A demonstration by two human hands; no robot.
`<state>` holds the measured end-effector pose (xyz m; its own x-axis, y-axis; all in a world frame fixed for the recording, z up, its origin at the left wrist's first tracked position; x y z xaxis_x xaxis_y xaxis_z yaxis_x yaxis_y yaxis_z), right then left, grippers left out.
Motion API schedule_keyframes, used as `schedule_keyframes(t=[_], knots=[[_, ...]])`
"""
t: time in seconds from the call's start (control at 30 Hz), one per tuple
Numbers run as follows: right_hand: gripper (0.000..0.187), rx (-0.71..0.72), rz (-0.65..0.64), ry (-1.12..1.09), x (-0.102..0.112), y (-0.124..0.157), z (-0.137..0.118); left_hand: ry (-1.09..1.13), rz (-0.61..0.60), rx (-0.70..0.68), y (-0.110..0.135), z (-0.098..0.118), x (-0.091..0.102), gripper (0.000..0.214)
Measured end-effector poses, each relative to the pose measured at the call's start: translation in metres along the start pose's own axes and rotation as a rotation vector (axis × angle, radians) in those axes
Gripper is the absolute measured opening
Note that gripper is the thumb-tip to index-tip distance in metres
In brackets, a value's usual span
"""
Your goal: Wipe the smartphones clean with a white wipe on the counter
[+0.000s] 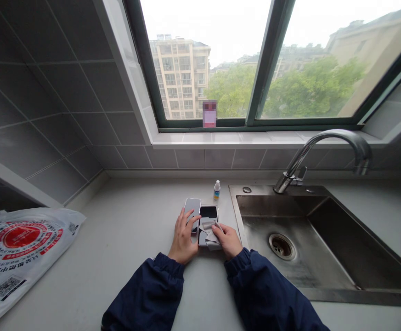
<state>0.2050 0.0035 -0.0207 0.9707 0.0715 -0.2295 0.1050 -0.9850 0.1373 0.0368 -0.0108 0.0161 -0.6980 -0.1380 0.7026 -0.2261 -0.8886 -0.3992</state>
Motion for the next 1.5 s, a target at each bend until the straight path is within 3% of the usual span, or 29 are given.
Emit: schedule_keyframes(t=[0.17, 0.33, 0.47, 0.7, 0.87, 1.13, 1.27, 1.5], knots=[[0.053, 0.050, 0.038, 0.049, 0.002, 0.000, -0.001, 0.130, 0.118, 0.028, -0.001, 0.003, 0.004, 0.055], [0.048, 0.107, 0.071, 0.064, 0.001, 0.003, -0.010, 0.489, 0.299, 0.211, 0.001, -0.003, 0.007, 0.029], [0.043, 0.139, 0.059, 0.063, -0.003, 0.007, -0.017, 0.880, 0.180, 0.394, 0.005, -0.004, -0.001, 0.038], [0.042, 0.167, -0.004, 0.105, -0.009, 0.013, -0.024, 1.171, -0.107, 0.560, 0.009, 0.006, -0.018, 0.065], [0.040, 0.192, -0.055, 0.168, -0.013, 0.017, -0.030, 1.426, -0.274, 0.611, 0.012, 0.011, -0.024, 0.062], [0.042, 0.223, -0.148, 0.230, -0.019, 0.019, -0.029, 1.666, -0.316, 0.781, 0.012, 0.021, -0.019, 0.065], [0.037, 0.249, -0.164, 0.245, -0.018, 0.019, -0.033, 1.701, -0.295, 0.767, 0.011, 0.018, -0.022, 0.066], [0.033, 0.359, -0.001, 0.301, -0.004, 0.011, -0.037, 1.600, -0.200, 0.668, 0.011, 0.010, -0.022, 0.065]])
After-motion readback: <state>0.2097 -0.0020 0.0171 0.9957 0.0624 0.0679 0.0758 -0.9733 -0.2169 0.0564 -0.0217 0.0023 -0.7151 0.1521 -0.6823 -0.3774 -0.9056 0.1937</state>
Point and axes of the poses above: each hand's wrist, its own y-axis away from the middle knuckle, its own x-axis out of the back of the hand, z = x × y, the point moved 3 cm from there along -y, towards the middle knuckle, and after that the axes turned 3 degrees about -z, right-handed, at the moved point
